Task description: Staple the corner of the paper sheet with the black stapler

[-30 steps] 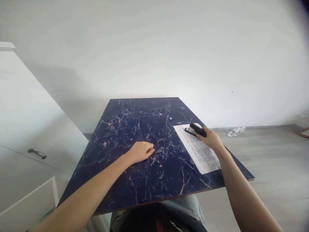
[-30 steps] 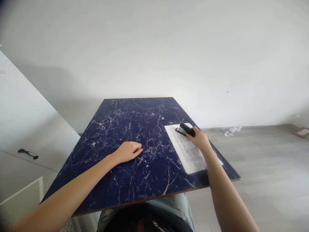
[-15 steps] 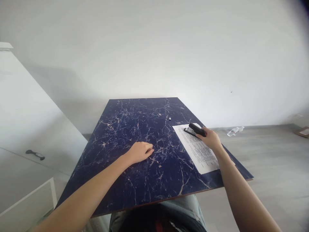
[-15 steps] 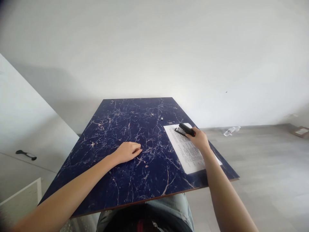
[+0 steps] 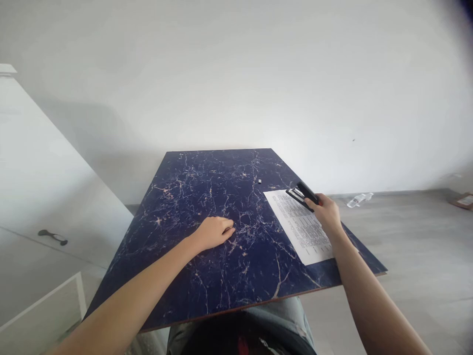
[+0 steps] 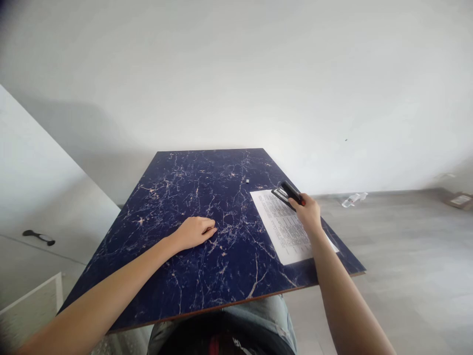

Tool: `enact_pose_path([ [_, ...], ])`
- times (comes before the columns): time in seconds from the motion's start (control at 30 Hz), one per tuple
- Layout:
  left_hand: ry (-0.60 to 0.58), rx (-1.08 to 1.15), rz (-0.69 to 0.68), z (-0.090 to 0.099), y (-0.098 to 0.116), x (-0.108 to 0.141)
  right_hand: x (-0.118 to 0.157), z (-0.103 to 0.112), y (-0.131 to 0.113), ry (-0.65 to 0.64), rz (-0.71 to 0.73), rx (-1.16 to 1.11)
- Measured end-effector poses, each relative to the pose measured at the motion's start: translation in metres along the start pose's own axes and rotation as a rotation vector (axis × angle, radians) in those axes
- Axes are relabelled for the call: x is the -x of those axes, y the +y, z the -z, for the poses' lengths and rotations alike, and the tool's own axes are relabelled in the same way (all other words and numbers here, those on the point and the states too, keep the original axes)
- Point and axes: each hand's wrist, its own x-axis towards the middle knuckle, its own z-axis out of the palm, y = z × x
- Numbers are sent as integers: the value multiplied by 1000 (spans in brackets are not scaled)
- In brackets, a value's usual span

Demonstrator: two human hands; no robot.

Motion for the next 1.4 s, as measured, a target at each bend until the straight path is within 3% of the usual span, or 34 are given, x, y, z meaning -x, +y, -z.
enact_pose_path([
  [0.17, -1, -6, 7, -2, -1, 0, -2, -3, 8, 38, -52, -122],
  [0.27, -2, -7, 7, -2, -1, 0, -1, -4, 7, 30, -89, -396],
  [0.37, -5, -5, 5, -1, -1, 0, 0, -4, 4, -80, -132, -789],
  [0.47, -10, 6, 6, 0, 0, 0, -1, -4, 2, -200, -171, -997],
  [0.8, -11, 22, 7, 1, 0, 1, -2, -6, -3, -391, -322, -1213],
  [1.0, -4, 22, 7, -1, -1, 0, 0, -11, -8, -362, -498, -1377],
  [1.4, -10, 49, 7, 0, -1, 0, 2, -14, -10, -384, -499, -1301],
])
